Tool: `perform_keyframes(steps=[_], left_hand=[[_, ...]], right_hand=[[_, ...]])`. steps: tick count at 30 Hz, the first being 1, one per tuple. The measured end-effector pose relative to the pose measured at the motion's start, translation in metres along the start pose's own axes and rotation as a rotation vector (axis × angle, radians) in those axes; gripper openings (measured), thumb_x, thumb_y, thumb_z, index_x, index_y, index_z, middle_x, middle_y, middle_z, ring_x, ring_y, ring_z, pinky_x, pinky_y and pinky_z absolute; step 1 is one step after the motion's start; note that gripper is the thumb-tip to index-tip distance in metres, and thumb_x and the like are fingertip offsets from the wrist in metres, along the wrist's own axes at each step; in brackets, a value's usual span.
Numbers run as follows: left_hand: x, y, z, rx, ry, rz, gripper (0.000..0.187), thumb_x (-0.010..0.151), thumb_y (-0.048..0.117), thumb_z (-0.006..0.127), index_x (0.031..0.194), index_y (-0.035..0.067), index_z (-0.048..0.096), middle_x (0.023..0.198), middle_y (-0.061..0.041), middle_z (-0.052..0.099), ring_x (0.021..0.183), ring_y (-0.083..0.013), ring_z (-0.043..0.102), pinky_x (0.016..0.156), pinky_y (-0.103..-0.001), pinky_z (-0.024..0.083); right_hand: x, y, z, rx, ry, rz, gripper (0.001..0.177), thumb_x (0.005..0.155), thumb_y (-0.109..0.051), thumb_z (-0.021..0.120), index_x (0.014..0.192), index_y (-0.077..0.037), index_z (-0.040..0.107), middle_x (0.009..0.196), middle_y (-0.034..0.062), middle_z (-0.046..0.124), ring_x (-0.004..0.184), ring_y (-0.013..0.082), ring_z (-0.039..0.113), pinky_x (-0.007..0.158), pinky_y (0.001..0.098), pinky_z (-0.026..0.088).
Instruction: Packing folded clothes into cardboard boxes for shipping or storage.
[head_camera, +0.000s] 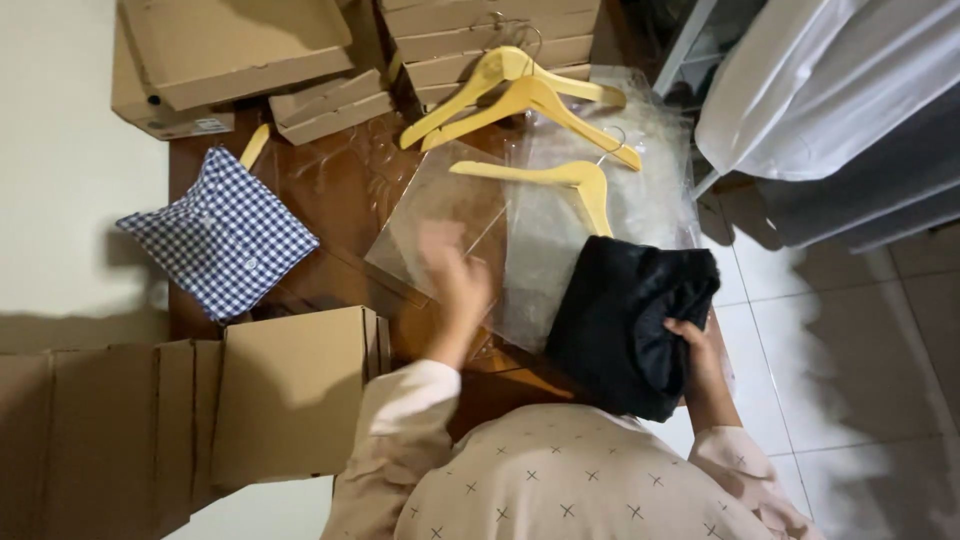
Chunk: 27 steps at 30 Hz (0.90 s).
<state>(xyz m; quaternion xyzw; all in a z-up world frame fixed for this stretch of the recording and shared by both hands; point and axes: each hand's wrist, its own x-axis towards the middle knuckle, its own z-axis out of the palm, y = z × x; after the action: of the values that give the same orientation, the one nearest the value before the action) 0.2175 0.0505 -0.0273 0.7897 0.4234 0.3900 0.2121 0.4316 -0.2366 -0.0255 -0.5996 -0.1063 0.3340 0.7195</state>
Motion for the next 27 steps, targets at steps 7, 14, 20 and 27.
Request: perform_keyframes(steps=[7,14,20,27], left_hand=[[-0.114,0.036,0.083,-0.051,-0.701,-0.05,0.096,0.071,0.019,0.089,0.151,0.009,0.036,0.163,-0.026,0.02,0.145,-0.0492,0.016,0.111,-0.069,0.017],[-0.152,-0.035,0.11,-0.219,-0.414,0.187,0.051,0.08,0.007,0.08,0.13,0.009,0.066,0.151,-0.018,0.053,0.146,-0.0426,0.042,0.119,-0.051,0.039],[-0.138,-0.027,0.096,-0.204,-0.273,0.264,0.023,0.08,0.008,0.084,0.099,0.01,0.071,0.13,-0.01,0.069,0.13,-0.0379,0.063,0.108,-0.043,0.052],[-0.179,-0.094,0.165,-1.087,-0.349,-0.551,0.042,0.086,0.004,0.072,0.127,0.001,0.07,0.132,-0.017,0.067,0.109,-0.0292,0.071,0.091,-0.041,0.061]], right_hand=[[0.008,0.048,-0.117,0.404,0.097,0.234,0.059,0.087,-0.021,0.063,0.139,0.005,0.056,0.127,0.018,0.068,0.114,0.034,0.067,0.107,0.0448,0.051],[-0.007,0.035,-0.12,0.338,0.152,0.186,0.059,0.084,-0.019,0.059,0.14,0.002,0.056,0.128,0.0151,0.069,0.117,0.0314,0.066,0.109,0.042,0.05],[-0.004,0.057,-0.123,0.388,0.102,0.328,0.056,0.084,-0.02,0.061,0.134,0.005,0.059,0.122,0.0173,0.071,0.109,0.0332,0.068,0.103,0.0429,0.053],[0.015,0.074,-0.123,0.342,0.059,0.433,0.05,0.084,-0.021,0.064,0.127,0.003,0.062,0.114,0.0145,0.072,0.102,0.0308,0.07,0.097,0.0401,0.055]])
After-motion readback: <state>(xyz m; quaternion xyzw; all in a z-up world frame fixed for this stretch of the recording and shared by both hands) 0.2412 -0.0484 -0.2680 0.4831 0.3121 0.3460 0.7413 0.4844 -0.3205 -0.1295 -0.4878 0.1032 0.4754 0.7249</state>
